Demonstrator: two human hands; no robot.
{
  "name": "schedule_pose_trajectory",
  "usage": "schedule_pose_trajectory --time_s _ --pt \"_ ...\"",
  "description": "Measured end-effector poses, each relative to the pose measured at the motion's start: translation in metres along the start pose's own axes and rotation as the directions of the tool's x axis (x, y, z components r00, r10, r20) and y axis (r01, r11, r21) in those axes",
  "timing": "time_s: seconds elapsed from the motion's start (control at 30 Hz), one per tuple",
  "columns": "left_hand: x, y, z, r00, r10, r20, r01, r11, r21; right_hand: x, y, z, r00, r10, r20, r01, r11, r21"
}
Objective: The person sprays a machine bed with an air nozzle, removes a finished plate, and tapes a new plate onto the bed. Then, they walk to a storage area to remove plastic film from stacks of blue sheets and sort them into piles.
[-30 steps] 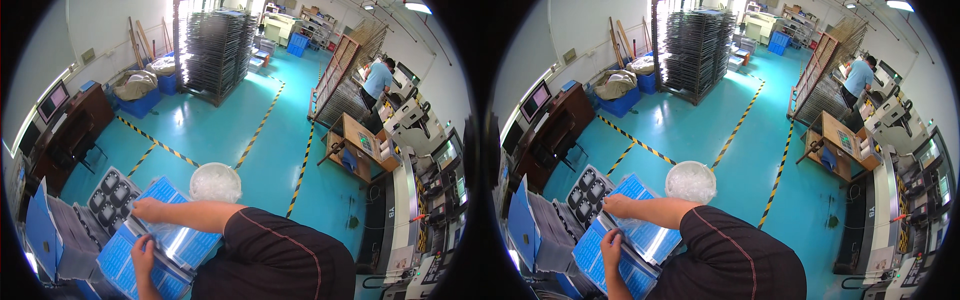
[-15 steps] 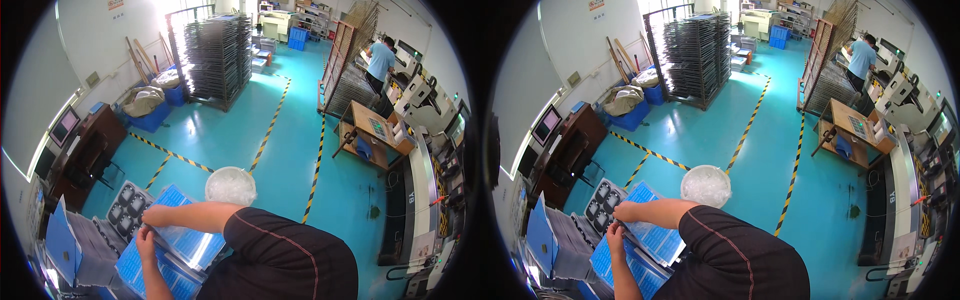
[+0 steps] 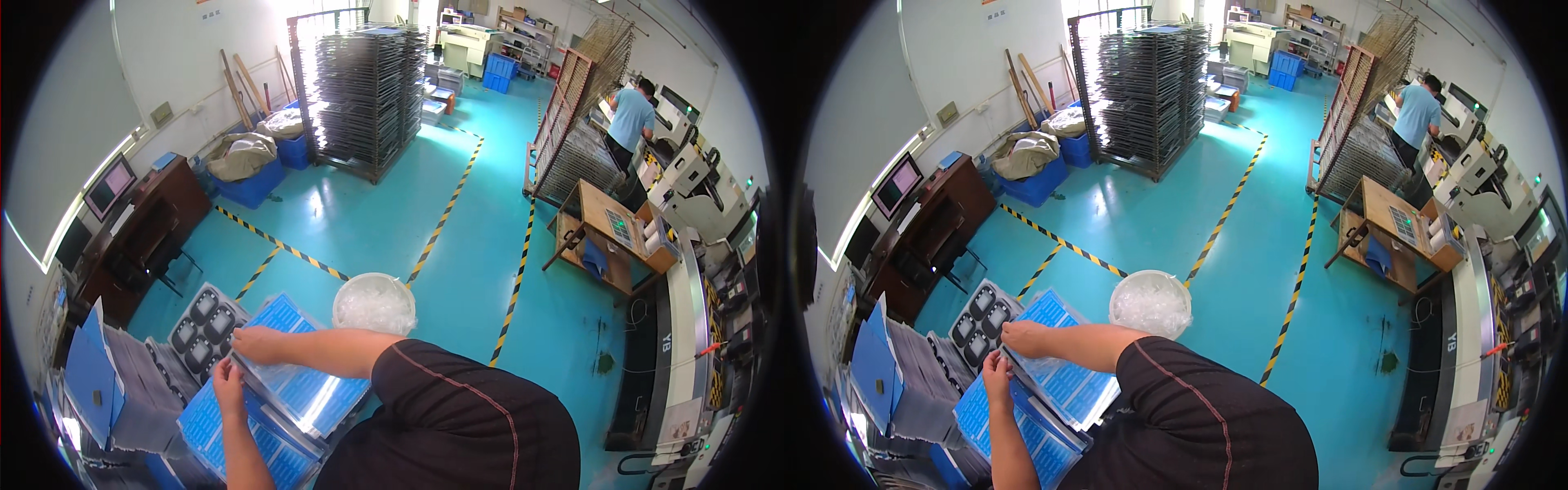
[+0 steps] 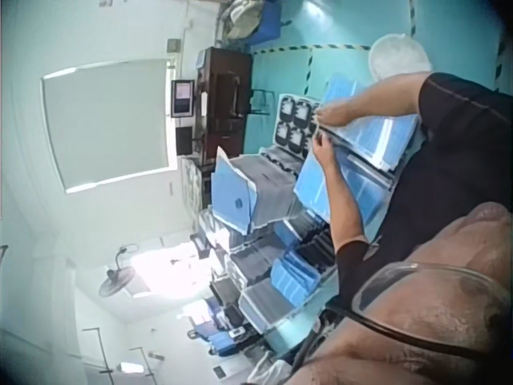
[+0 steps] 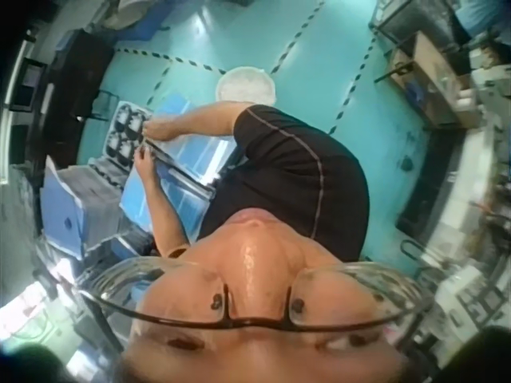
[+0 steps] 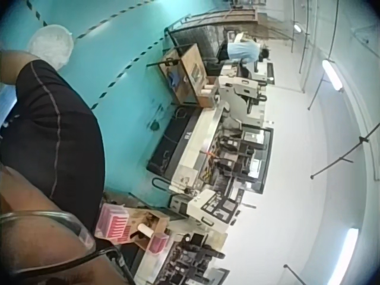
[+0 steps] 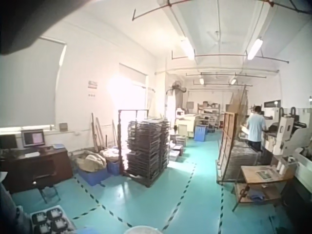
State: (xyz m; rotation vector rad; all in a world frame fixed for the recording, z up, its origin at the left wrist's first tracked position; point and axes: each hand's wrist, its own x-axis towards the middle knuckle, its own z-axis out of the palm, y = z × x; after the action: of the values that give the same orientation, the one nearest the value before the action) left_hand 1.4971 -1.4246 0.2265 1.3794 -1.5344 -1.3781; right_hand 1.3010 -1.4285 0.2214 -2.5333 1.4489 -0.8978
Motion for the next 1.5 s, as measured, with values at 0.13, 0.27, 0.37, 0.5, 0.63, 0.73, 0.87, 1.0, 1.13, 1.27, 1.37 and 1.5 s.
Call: schedule_pose_trajectory --time_s 0.13,0.27,0.37,0.5,0.63,0.73,0.87,1.0,1.13,1.27,1.37,1.5 --pt "-0.003 0.02 0.027 0.999 -0.035 0.01 0.037 0.922 -0.385 0.002 -0.02 -0.018 0.935 -0.16 -0.316 0.172 0.985 0.009" --pt "0.003 0.012 0.01 0.996 -0.011 0.088 0.068 0.726 -0.684 0.007 -0.046 -0.053 0.829 -0.271 -0.488 0.28 0.958 -0.057" --pt "0.004 0.007 -0.014 0.987 -0.102 -0.122 0.003 0.779 -0.628 0.003 -0.075 -0.071 0.945 -0.308 0.11 0.312 0.95 -0.026" --pt "0.011 -0.018 -0.142 0.908 -0.402 -0.122 0.085 0.461 -0.883 -0.055 -0.116 -0.171 0.798 -0.158 0.581 0.084 0.985 0.152" --pt "-0.045 -0.083 -0.249 0.787 -0.326 -0.524 -0.073 0.793 -0.604 -0.104 -0.041 -0.218 0.938 0.241 0.247 -0.345 0.648 0.678" --pt "-0.073 -0.096 -0.288 0.707 -0.382 -0.595 -0.076 0.796 -0.601 -0.069 -0.039 -0.241 0.907 0.301 0.293 -0.411 0.489 0.77" --pt "-0.075 -0.098 -0.301 0.735 -0.244 -0.632 -0.161 0.843 -0.513 -0.055 -0.011 -0.265 0.912 0.348 0.216 -0.406 0.843 0.353" --pt "-0.07 -0.125 -0.282 0.837 0.096 -0.538 0.008 0.982 0.188 0.007 -0.01 -0.107 0.899 0.34 0.276 -0.391 0.908 0.153" --pt "-0.045 -0.109 -0.204 0.808 0.255 -0.531 0.257 0.659 0.707 0.022 0.006 -0.003 0.928 0.325 0.182 -0.313 0.945 -0.09" --pt "-0.06 -0.087 -0.185 0.85 0.279 -0.448 0.29 0.462 0.838 0.012 0.014 -0.003 0.977 0.198 0.074 -0.196 0.98 -0.043" --pt "-0.06 -0.108 -0.195 0.809 0.417 -0.415 0.195 0.477 0.857 0.017 0.012 0.0 0.991 0.09 0.095 -0.084 0.994 -0.072" --pt "-0.054 -0.115 -0.194 0.806 0.392 -0.444 0.217 0.503 0.837 0.018 0.011 -0.003 0.99 0.095 0.105 -0.089 0.994 -0.062"
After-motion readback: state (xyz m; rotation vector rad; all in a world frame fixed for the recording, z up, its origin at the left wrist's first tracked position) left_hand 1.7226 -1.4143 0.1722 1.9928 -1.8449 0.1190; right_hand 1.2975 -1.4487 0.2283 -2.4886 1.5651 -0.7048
